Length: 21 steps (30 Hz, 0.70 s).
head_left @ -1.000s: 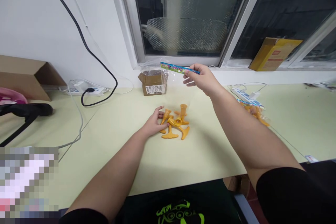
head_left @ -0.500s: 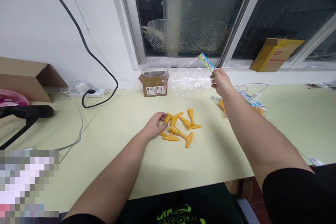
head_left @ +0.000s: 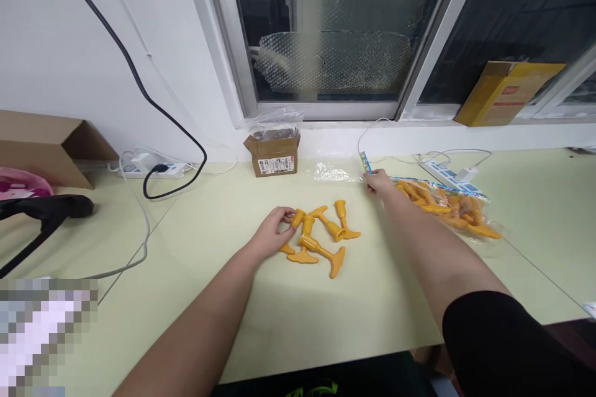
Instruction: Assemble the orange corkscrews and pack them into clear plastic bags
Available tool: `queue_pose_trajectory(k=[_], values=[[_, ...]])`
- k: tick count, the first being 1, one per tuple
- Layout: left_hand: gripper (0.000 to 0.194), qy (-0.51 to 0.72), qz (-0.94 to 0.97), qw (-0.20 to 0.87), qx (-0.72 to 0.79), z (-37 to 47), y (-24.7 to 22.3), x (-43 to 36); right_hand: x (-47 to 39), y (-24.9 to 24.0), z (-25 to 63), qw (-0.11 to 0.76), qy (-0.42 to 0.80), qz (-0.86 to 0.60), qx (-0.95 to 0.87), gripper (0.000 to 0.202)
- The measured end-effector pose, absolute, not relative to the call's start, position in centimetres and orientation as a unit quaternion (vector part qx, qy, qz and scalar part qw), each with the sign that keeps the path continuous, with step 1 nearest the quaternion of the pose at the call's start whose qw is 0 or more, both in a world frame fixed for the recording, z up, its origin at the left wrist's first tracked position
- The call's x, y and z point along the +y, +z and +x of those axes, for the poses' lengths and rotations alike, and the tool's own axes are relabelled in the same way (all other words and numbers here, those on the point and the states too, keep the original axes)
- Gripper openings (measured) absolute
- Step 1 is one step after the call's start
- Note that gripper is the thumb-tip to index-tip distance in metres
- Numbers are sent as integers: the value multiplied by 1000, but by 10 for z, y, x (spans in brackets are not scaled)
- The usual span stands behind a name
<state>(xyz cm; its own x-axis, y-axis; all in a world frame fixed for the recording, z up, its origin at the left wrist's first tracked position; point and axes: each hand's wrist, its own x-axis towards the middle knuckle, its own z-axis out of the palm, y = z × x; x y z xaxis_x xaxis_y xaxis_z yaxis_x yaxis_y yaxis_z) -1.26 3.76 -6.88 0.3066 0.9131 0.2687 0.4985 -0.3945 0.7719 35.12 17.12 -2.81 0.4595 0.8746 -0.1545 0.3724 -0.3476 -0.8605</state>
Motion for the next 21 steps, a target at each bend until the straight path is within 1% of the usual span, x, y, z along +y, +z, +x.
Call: queue_pose_trajectory(k=[1, 3, 6, 7, 8, 10, 12, 14, 21], values=[[34, 358, 753, 291, 469, -13, -68, 37, 172, -31, 351, 382, 288, -768, -426, 43], [33, 355, 754, 292, 469, -13, -67, 36, 174, -35, 347, 334, 189, -785, -486, 51], [31, 352, 757, 290, 468, -13, -65, 35, 179, -40, 336, 224, 7, -736, -639, 50], [31, 350, 758, 289, 468, -13, -64, 34, 182, -43, 333, 192, -26, -697, -690, 49], [30, 348, 758, 289, 469, -13, -64, 34, 186, -47, 330, 169, -29, -659, -733, 50], [29, 343, 758, 292, 472, -13, -62, 33, 196, -54, 325, 115, 19, -606, -787, 56], [28, 337, 756, 297, 476, -13, -61, 32, 207, -61, 322, 58, 84, -594, -798, 61], [26, 331, 755, 302, 480, -13, -60, 31, 216, -65, 317, 23, 118, -597, -793, 64], [24, 331, 752, 312, 476, -15, -62, 32, 238, -60, 284, 1, 123, -586, -801, 65]])
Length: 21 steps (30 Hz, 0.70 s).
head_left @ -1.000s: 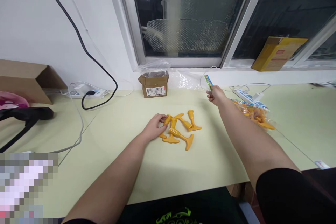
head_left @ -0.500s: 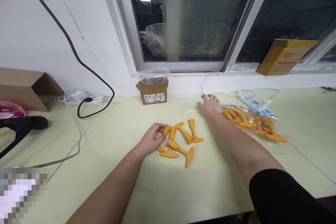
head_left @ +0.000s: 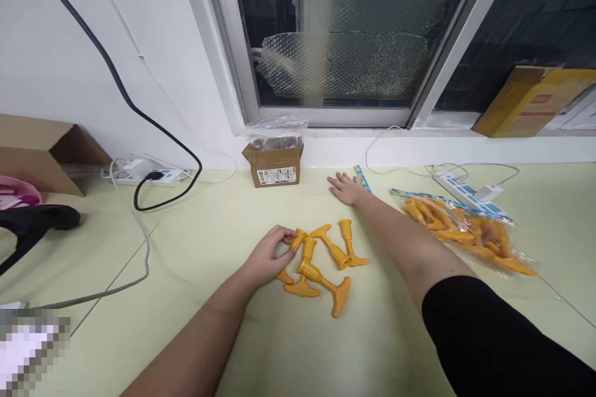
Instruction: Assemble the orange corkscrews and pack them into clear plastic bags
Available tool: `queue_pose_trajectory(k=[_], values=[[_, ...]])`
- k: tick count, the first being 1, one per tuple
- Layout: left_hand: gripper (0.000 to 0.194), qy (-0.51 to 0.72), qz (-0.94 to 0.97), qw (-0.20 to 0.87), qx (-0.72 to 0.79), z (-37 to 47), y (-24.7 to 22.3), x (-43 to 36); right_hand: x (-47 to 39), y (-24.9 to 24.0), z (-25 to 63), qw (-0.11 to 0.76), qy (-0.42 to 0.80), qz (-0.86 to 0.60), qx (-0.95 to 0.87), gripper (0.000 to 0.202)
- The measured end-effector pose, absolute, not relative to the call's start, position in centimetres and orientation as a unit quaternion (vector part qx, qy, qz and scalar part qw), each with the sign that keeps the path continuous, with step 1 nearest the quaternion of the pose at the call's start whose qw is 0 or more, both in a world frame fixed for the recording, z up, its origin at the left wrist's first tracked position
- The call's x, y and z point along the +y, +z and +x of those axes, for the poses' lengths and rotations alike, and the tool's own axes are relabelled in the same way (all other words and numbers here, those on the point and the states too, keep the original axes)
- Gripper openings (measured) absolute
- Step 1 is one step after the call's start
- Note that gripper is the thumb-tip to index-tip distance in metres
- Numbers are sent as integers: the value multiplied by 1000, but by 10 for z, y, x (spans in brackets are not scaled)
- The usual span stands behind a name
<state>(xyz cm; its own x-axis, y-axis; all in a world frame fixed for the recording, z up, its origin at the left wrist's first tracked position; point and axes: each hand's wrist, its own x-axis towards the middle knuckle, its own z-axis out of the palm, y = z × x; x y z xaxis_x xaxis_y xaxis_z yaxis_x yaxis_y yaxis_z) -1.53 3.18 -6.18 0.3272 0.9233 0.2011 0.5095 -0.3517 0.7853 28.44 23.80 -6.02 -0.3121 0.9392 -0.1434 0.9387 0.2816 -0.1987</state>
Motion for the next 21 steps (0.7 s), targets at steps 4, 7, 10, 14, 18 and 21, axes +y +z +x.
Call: queue_pose_trajectory(k=[4, 7, 10, 14, 18, 21], values=[[24, 337, 750, 314, 474, -15, -62, 32, 241, -54, 275, 3, 123, -592, -797, 64], [24, 336, 751, 317, 472, -16, -62, 32, 238, -41, 283, 45, 70, -593, -801, 61], [25, 334, 750, 320, 472, -16, -61, 31, 230, -18, 308, 66, -6, -639, -766, 57], [26, 328, 754, 322, 469, -15, -61, 32, 207, 15, 370, 7, -32, -745, -666, 48], [28, 334, 758, 318, 462, -14, -62, 34, 175, 25, 435, -56, 40, -790, -609, 53], [28, 338, 758, 314, 462, -12, -63, 36, 150, 14, 452, -15, 47, -718, -694, 52]])
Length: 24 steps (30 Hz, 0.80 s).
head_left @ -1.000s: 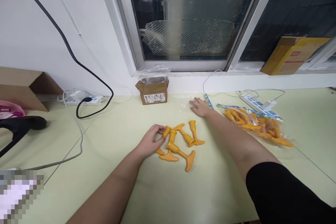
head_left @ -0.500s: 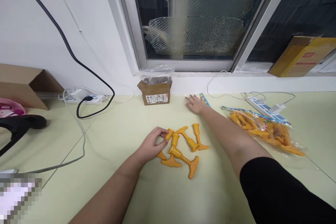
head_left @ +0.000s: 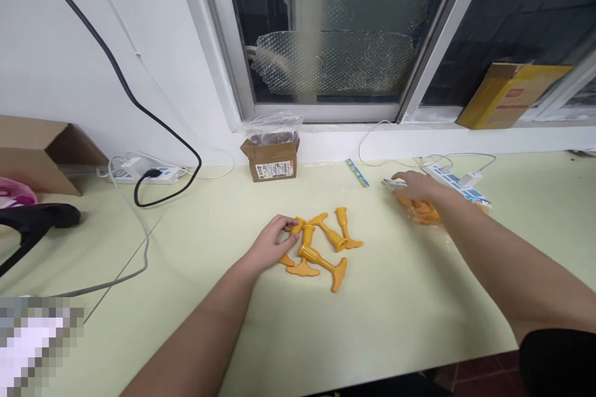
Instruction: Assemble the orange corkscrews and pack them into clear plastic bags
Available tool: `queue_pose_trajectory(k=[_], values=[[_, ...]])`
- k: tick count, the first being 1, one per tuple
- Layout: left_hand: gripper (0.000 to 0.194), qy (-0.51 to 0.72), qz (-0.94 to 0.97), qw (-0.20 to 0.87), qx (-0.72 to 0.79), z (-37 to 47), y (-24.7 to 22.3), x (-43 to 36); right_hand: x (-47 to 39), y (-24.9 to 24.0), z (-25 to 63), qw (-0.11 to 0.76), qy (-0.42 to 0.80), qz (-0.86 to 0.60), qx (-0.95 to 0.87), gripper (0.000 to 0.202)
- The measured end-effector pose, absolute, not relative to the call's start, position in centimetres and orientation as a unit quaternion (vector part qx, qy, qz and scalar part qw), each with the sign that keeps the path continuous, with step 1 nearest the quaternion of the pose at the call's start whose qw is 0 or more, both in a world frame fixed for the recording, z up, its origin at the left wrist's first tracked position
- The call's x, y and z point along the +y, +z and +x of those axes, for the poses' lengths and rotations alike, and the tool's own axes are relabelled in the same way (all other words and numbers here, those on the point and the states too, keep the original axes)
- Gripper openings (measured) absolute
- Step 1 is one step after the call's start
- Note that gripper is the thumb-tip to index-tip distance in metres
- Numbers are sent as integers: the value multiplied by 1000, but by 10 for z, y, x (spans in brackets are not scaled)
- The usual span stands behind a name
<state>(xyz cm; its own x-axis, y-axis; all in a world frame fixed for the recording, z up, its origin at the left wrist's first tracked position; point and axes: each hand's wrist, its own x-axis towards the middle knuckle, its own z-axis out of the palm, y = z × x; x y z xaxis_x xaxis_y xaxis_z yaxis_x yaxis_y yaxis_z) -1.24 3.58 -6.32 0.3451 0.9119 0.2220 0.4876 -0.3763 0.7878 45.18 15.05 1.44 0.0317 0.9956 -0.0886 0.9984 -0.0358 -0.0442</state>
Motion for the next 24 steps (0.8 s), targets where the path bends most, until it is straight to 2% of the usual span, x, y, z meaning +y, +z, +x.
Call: queue_pose_trajectory(k=[3, 7, 17, 21, 24], values=[[29, 337, 758, 310, 464, -12, -63, 36, 136, -2, 429, -66, -67, 579, 810, 45], [30, 341, 758, 310, 462, -12, -62, 36, 142, -17, 365, -45, -93, 501, 859, 39], [30, 355, 759, 309, 450, -14, -65, 38, 166, -29, 275, -29, -108, 587, 801, 46], [31, 353, 759, 309, 451, -14, -67, 40, 147, -19, 280, -61, -89, 610, 785, 47], [32, 354, 759, 309, 451, -15, -70, 42, 126, -3, 316, -101, -41, 674, 731, 52]])
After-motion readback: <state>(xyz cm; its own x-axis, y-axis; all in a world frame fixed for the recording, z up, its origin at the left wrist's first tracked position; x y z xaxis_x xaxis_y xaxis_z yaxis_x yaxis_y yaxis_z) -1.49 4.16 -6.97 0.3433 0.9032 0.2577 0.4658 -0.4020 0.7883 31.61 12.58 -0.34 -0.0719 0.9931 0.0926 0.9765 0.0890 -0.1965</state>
